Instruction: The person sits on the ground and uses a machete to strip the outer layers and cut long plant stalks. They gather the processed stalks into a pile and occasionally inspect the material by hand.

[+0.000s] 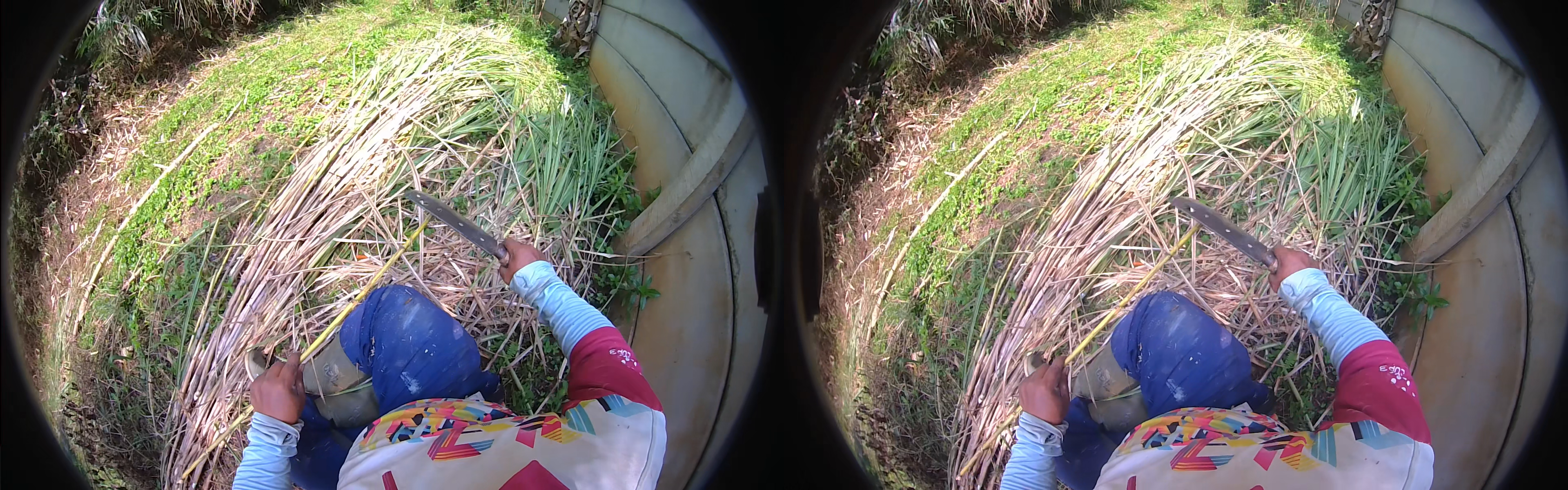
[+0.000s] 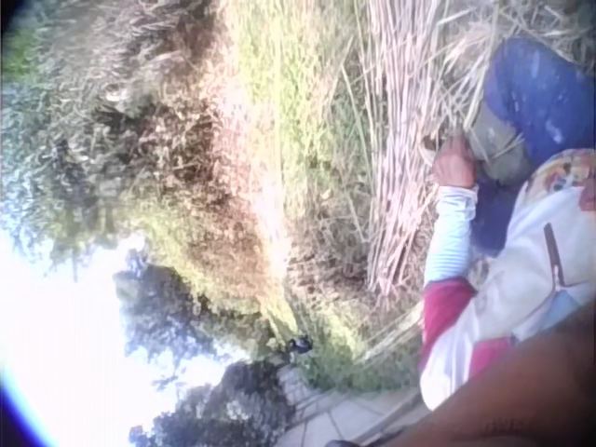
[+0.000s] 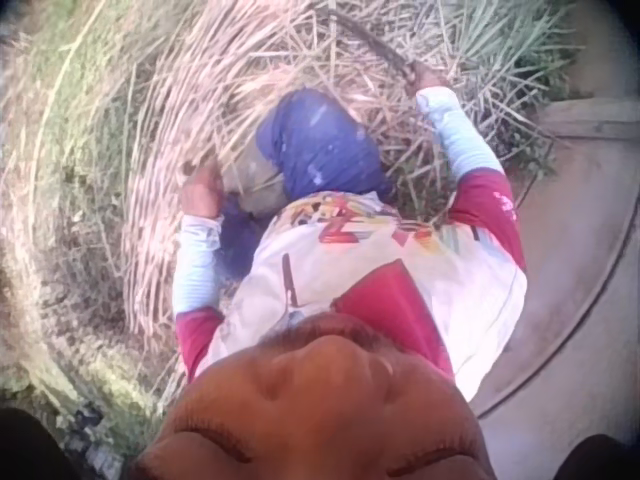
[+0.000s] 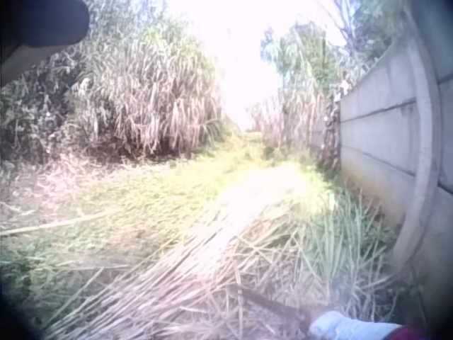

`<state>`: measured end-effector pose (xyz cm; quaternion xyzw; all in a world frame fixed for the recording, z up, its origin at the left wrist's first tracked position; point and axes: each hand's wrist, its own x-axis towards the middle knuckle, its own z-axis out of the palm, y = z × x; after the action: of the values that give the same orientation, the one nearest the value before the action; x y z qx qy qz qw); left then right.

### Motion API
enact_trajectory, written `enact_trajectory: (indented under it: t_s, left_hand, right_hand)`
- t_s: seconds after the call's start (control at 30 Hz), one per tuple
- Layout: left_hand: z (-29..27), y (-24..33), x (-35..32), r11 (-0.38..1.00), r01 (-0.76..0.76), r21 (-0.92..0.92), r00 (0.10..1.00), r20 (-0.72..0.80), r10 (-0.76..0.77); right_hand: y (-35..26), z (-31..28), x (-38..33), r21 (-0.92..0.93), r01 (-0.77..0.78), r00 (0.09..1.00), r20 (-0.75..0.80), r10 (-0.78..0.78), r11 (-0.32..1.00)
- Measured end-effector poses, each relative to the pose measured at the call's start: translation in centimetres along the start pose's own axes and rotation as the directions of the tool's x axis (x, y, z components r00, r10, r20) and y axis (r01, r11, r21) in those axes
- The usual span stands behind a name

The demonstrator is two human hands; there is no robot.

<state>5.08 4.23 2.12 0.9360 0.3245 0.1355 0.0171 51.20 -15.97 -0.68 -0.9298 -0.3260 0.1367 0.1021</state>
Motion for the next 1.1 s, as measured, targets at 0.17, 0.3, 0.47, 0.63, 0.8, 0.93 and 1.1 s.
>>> enact_trajectory:
  t_s: [0.17, 0.3, 0.47, 0.63, 0.8, 0.93, 1.1]
  left_hand:
    - [-0.6, 1.2, 0.1, 0.999, -0.004, 0.037, 0.999, -0.037, 0.006]
    - [-2.0, 0.5, -2.1, 1.000, 0.008, 0.018, 0.999, -0.039, -0.007]
    - [-2.5, 0.1, -3.3, 0.999, 0.047, 0.017, 0.997, -0.062, -0.046]
    - [-1.2, 0.3, -2.6, 0.998, 0.054, -0.032, 0.998, -0.025, -0.054]
    - [-1.8, 1.6, -0.1, 0.995, 0.075, -0.066, 0.997, 0.018, -0.074]
    - [-3.0, 2.1, 1.4, 0.987, 0.141, -0.076, 0.987, 0.083, -0.135]
    - [-5.5, 0.7, -0.2, 0.874, 0.355, -0.332, 0.916, 0.311, -0.254]
  right_hand:
    - [-6.9, 2.7, -3.6, -0.057, 0.452, 0.892, 0.051, -0.449, 0.890]
    - [-2.6, 1.0, 3.8, -0.031, 0.050, 0.998, 0.028, -0.049, 0.998]
    - [9.7, 2.1, 12.7, 0.230, -0.408, 0.871, -0.192, 0.453, 0.883]
    - [3.3, 3.0, 1.2, 0.273, -0.134, 0.967, -0.176, 0.186, 0.953]
    - [-4.8, 5.4, -6.8, 0.233, 0.350, 0.936, -0.114, -0.332, 0.907]
    - [-7.6, 8.1, -6.3, 0.161, 0.594, 0.804, -0.150, -0.575, 0.789]
    - [-5.7, 6.2, -0.1, 0.238, 0.310, 0.949, -0.139, -0.283, 0.921]
